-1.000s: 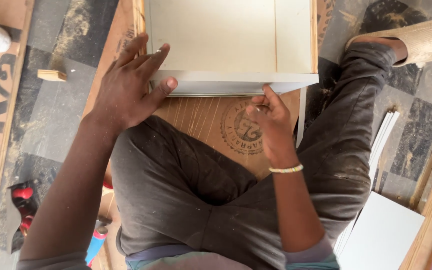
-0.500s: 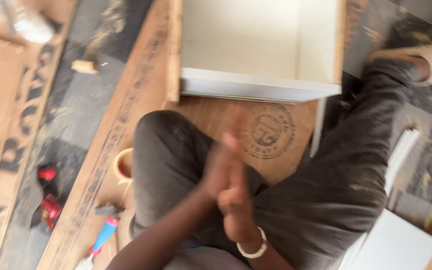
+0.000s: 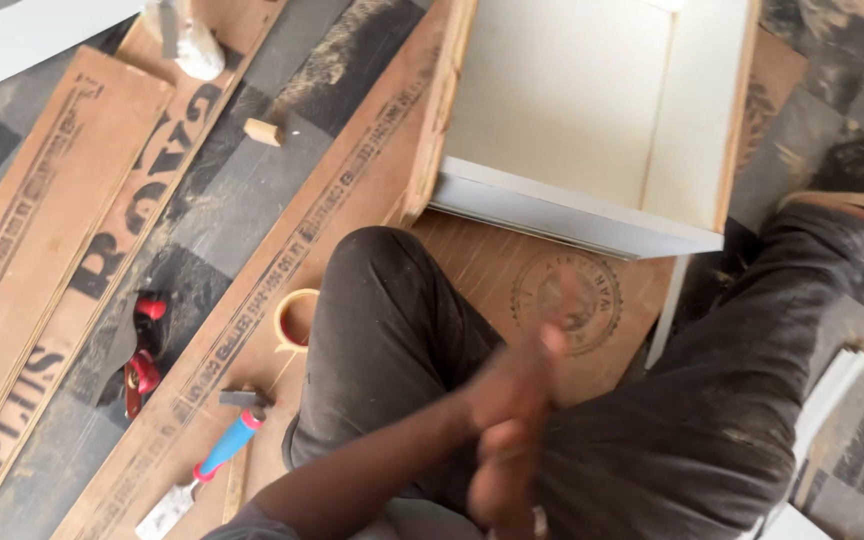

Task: The recorder is assembling a wooden drawer, applying adhesive and attaching edge finishing strips.

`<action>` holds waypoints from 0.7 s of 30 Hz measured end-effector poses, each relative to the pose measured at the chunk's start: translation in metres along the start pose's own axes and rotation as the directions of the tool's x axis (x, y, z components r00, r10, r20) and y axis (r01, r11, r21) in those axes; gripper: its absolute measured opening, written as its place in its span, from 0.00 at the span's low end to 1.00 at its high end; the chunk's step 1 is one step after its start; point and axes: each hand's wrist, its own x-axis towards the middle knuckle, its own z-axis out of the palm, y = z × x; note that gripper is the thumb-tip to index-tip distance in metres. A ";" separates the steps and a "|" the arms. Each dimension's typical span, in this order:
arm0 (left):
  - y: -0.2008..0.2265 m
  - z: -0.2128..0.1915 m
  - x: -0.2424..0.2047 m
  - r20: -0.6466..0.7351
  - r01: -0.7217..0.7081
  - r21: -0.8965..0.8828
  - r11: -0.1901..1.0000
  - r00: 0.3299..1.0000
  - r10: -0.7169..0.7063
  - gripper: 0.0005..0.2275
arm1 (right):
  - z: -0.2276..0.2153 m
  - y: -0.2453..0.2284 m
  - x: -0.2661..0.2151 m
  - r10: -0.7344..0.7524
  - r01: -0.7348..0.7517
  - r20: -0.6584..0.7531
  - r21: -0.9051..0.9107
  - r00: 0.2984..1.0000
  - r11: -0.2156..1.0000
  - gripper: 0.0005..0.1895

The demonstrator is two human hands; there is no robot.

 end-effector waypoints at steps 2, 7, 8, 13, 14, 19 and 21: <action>0.013 0.018 0.010 0.281 0.297 -0.955 0.028 0.867 0.412 0.35 | 0.009 -0.018 -0.019 -0.049 0.155 0.326 -0.310 0.944 0.938 0.30; 0.084 0.096 0.032 0.045 0.508 0.038 -0.860 0.859 0.509 0.33 | -0.057 0.050 0.043 0.190 -0.077 0.325 -0.331 0.926 0.940 0.23; 0.095 0.107 0.045 0.155 0.473 -0.071 -0.878 0.875 0.459 0.33 | -0.076 0.065 0.055 0.462 -0.363 0.205 -0.386 0.863 0.848 0.21; 0.174 0.142 0.006 0.264 0.576 -0.448 -0.684 0.816 0.514 0.36 | -0.125 0.087 0.146 0.040 -0.042 -0.012 -0.390 0.999 0.920 0.22; 0.178 0.147 -0.002 0.235 0.644 -0.302 -0.703 0.765 0.600 0.39 | -0.126 0.080 0.159 0.062 -0.026 0.056 -0.497 0.996 0.867 0.25; 0.167 0.136 -0.005 0.151 0.667 -0.178 -0.724 0.745 0.649 0.50 | -0.183 0.186 0.197 0.075 -0.134 -0.143 -0.463 0.987 0.876 0.26; 0.178 0.140 -0.004 0.138 0.593 -0.215 -0.776 0.805 0.577 0.51 | -0.198 0.241 0.197 0.071 -0.189 -0.354 -0.310 0.932 0.932 0.35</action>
